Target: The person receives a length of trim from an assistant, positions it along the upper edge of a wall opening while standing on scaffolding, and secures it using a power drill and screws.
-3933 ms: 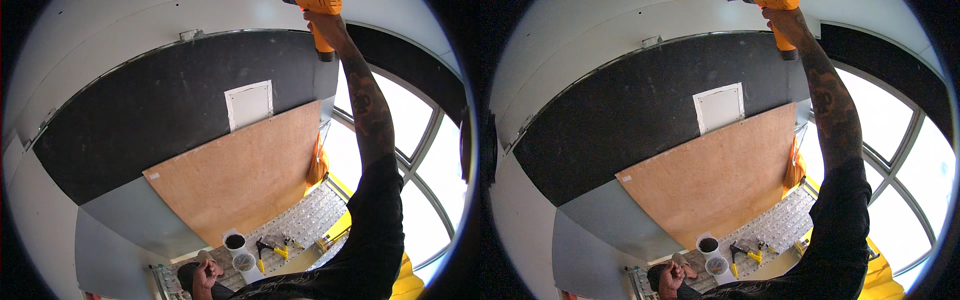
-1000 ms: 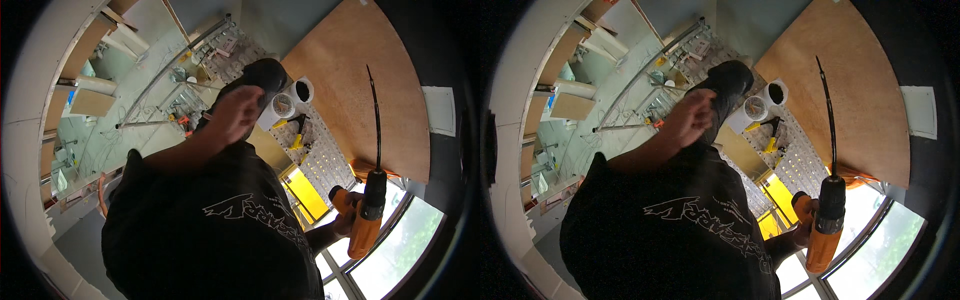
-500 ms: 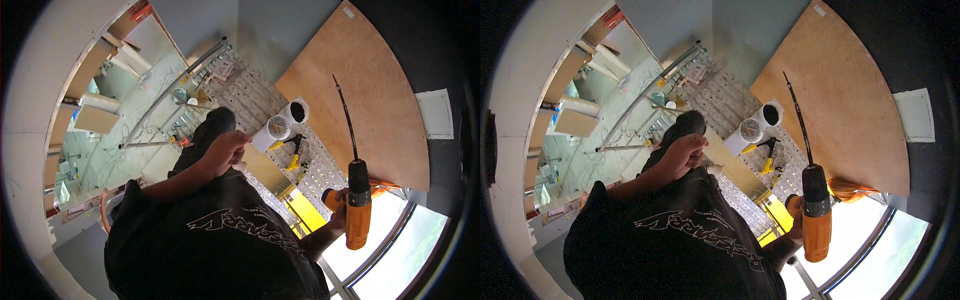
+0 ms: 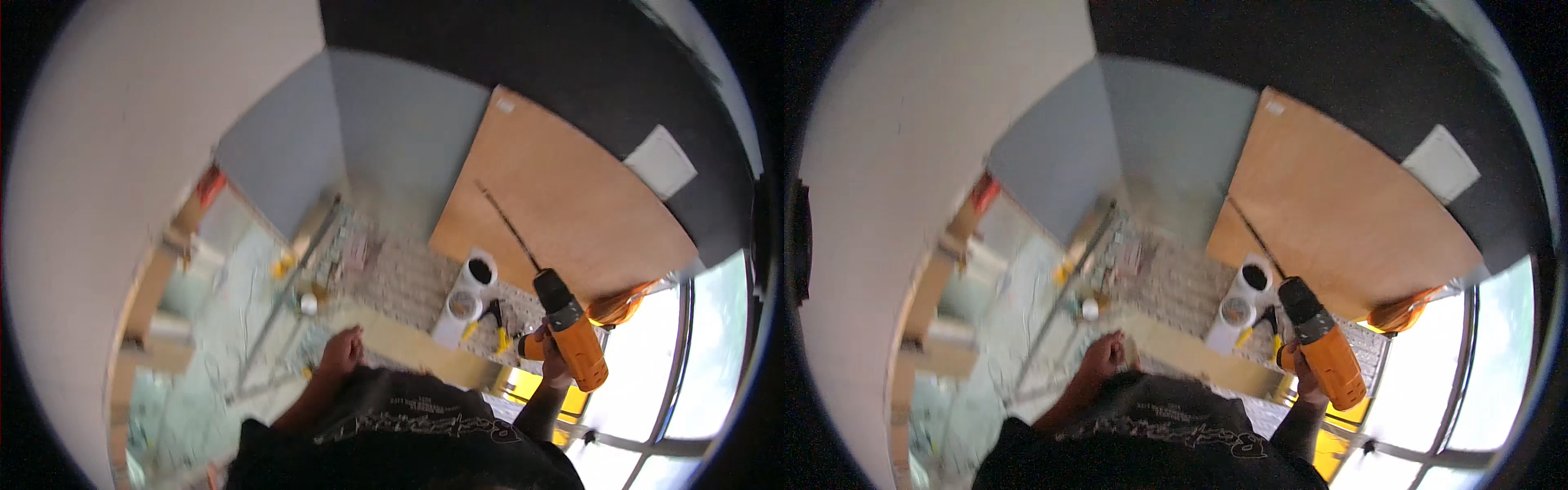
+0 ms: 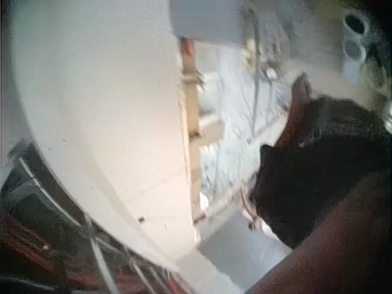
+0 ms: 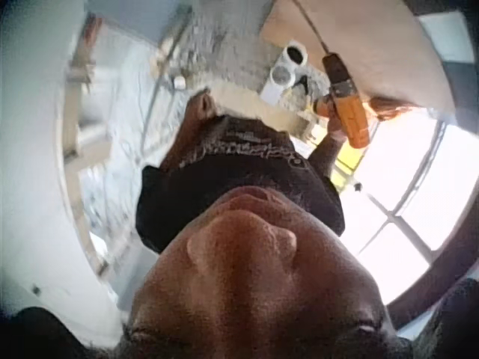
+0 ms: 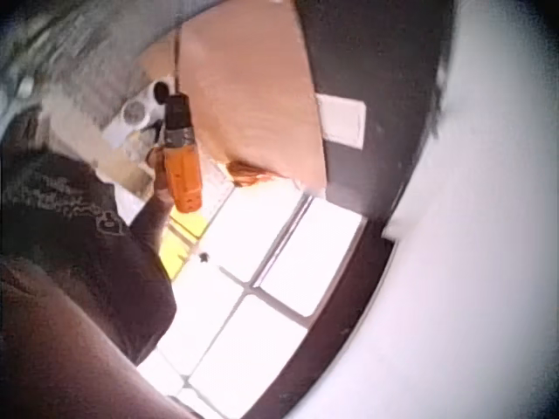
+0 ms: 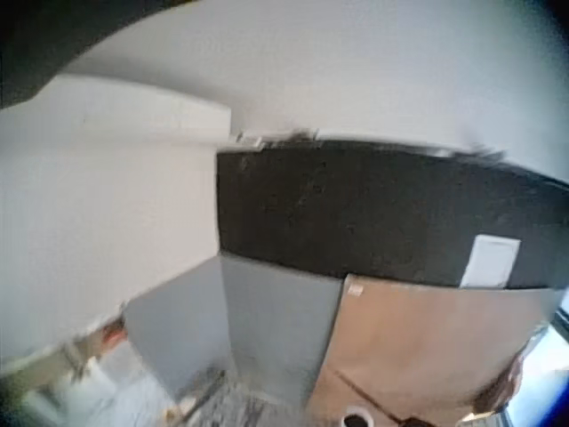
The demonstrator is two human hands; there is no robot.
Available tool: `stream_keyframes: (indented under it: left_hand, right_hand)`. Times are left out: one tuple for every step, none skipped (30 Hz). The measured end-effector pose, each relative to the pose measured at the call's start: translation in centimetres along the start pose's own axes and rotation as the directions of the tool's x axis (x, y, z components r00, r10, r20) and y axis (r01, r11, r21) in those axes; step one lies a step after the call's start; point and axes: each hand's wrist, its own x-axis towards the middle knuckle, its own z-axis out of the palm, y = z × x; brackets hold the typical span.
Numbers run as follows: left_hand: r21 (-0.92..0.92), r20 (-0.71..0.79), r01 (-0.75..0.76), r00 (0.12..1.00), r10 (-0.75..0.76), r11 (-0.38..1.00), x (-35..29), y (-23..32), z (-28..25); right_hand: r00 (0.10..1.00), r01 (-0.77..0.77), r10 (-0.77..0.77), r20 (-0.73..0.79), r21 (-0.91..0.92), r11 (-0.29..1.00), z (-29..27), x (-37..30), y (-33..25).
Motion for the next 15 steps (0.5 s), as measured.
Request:
stream_keyframes:
  left_hand:
    - [-0.294,-0.029,0.153,0.985,-0.168,0.943,1.1,0.7,-1.7]
    - [-0.43,-0.068,0.156,0.976,-0.205,0.889,0.9,2.3,-2.6]
    - [-0.427,-0.079,0.105,0.985,-0.152,0.898,0.5,4.0,-3.9]
    - [-0.444,-0.04,0.075,0.994,-0.103,0.893,0.6,5.2,-6.0]
    - [-0.46,-0.097,0.068,0.987,-0.126,0.885,0.6,7.4,-7.2]
    - [-0.496,-0.112,0.014,0.991,-0.08,0.868,0.9,9.0,-9.2]
    - [-0.447,-0.161,-0.031,0.986,-0.047,0.894,1.2,11.1,-10.8]
    - [-0.394,-0.21,-0.074,0.978,-0.011,0.916,1.5,13.4,-12.4]
    - [-0.316,-0.276,-0.167,0.958,0.078,0.934,1.3,15.3,-13.7]
    - [-0.234,-0.331,-0.258,0.928,0.173,0.937,0.8,17.7,-14.3]
    - [-0.085,-0.367,-0.367,0.876,0.314,0.926,-0.5,20.6,-13.6]
    - [0.017,-0.39,-0.459,0.815,0.429,0.888,-1.4,23.1,-13.2]
    - [0.044,-0.349,-0.513,0.796,0.495,0.857,-1.5,24.9,-13.8]
    - [0.068,-0.306,-0.565,0.773,0.556,0.822,-1.5,26.6,-14.3]
    - [0.088,-0.318,-0.575,0.757,0.571,0.813,-1.6,28.2,-14.1]
  right_hand:
    - [0.999,0.027,-0.042,-0.033,-0.382,0.924,0.1,-0.7,2.3]
    - [0.992,0.024,-0.069,-0.102,-0.392,0.92,1.4,-0.4,1.9]
    - [0.993,0.009,-0.046,-0.105,-0.329,0.944,2.8,0.3,0.9]
    - [0.995,-0.003,-0.023,-0.096,-0.261,0.965,3.9,0.8,-0.2]
    - [0.991,-0.008,-0.042,-0.126,-0.373,0.928,4.8,1.0,-0.7]
    - [0.983,-0.016,-0.056,-0.177,-0.378,0.926,6.1,1.7,-2.2]
    - [0.982,-0.057,0.024,-0.189,-0.173,0.983,7.7,2.6,-4.1]
    - [0.978,-0.091,0.098,-0.183,0.043,0.995,9.0,3.3,-5.5]
    - [0.972,-0.043,-0.008,-0.233,-0.214,0.976,10.0,3.5,-5.5]
    - [0.963,-0.048,-0.014,-0.27,-0.222,0.974,10.9,4.1,-5.7]
    - [0.963,-0.031,-0.019,-0.27,-0.18,0.983,12.1,4.8,-5.9]
    - [0.964,-0.013,-0.024,-0.266,-0.137,0.99,13.4,5.4,-6.6]
    - [0.96,0.128,-0.11,-0.258,0.055,0.99,14.5,6.2,-8.6]
    - [0.953,0.126,-0.108,-0.284,0.046,0.991,14.9,6.1,-9.3]
    - [0.958,0.101,-0.093,-0.271,0.017,0.995,15.3,6.0,-9.9]
